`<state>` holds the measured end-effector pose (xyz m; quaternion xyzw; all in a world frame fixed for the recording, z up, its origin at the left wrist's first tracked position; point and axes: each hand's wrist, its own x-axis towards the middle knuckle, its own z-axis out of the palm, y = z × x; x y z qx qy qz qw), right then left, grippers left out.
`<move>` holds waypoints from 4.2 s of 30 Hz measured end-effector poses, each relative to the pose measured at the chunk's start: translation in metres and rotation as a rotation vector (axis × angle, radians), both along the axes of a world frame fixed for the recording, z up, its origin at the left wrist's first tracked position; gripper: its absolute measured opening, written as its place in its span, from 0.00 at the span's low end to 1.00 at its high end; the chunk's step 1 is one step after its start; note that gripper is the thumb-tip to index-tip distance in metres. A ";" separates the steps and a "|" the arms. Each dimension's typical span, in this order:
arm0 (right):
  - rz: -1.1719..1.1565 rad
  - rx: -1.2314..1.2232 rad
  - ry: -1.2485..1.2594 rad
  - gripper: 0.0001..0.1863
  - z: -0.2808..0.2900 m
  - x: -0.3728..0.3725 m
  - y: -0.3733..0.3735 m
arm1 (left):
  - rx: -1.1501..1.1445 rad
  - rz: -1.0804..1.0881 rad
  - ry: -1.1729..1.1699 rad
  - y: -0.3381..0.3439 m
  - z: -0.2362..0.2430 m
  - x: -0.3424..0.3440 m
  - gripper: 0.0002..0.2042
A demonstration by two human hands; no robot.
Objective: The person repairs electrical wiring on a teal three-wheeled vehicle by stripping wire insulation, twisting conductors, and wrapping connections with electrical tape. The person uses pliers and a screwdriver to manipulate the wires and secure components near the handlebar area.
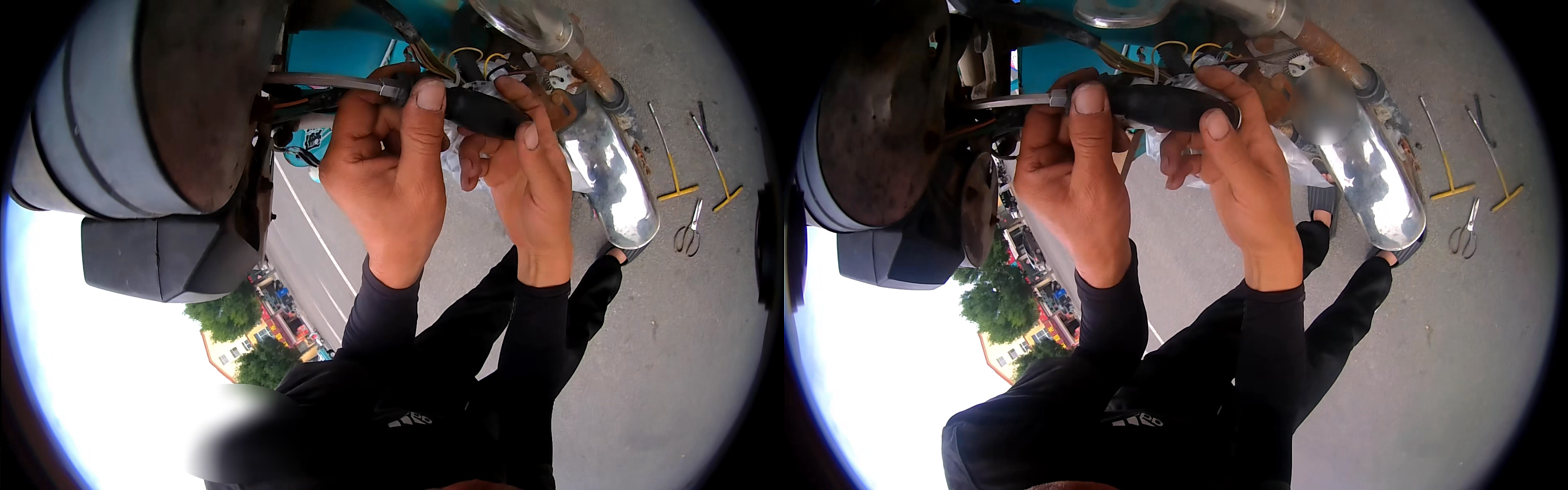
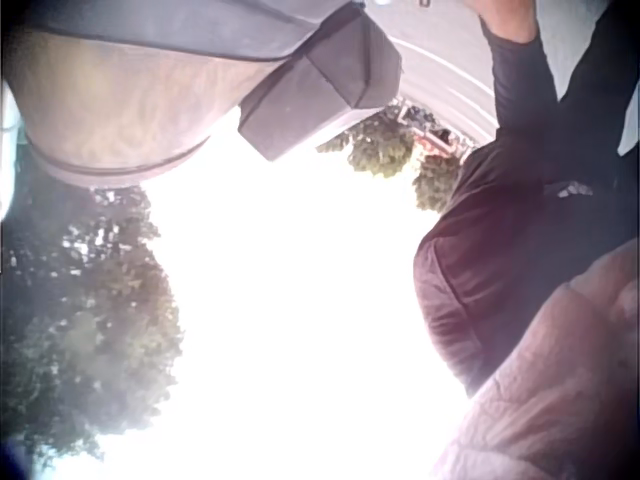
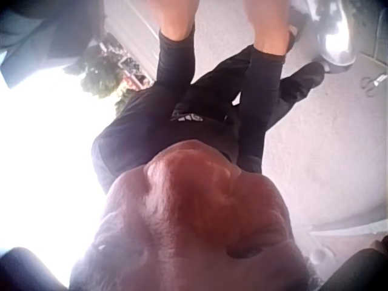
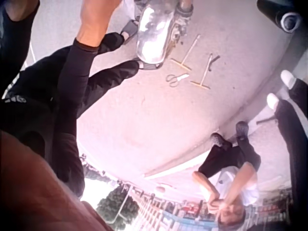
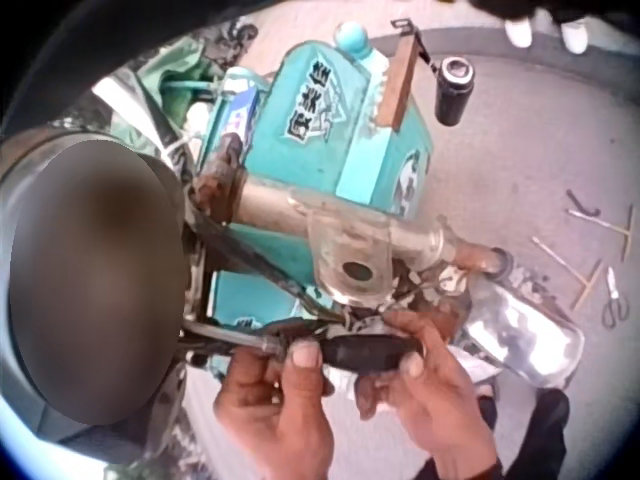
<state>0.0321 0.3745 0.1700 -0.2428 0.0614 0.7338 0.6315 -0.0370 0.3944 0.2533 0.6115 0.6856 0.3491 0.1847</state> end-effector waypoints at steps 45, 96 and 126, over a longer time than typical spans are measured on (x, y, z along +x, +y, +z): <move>0.056 0.198 0.106 0.24 -0.023 -0.012 -0.007 | 0.054 0.073 -0.148 -0.002 0.000 -0.004 0.13; -0.074 0.130 0.219 0.25 -0.090 0.035 -0.025 | 0.003 0.230 0.068 -0.029 -0.061 0.071 0.18; 0.273 0.408 -0.903 0.21 -0.022 0.130 -0.074 | -0.224 -0.264 0.476 -0.048 0.009 0.072 0.13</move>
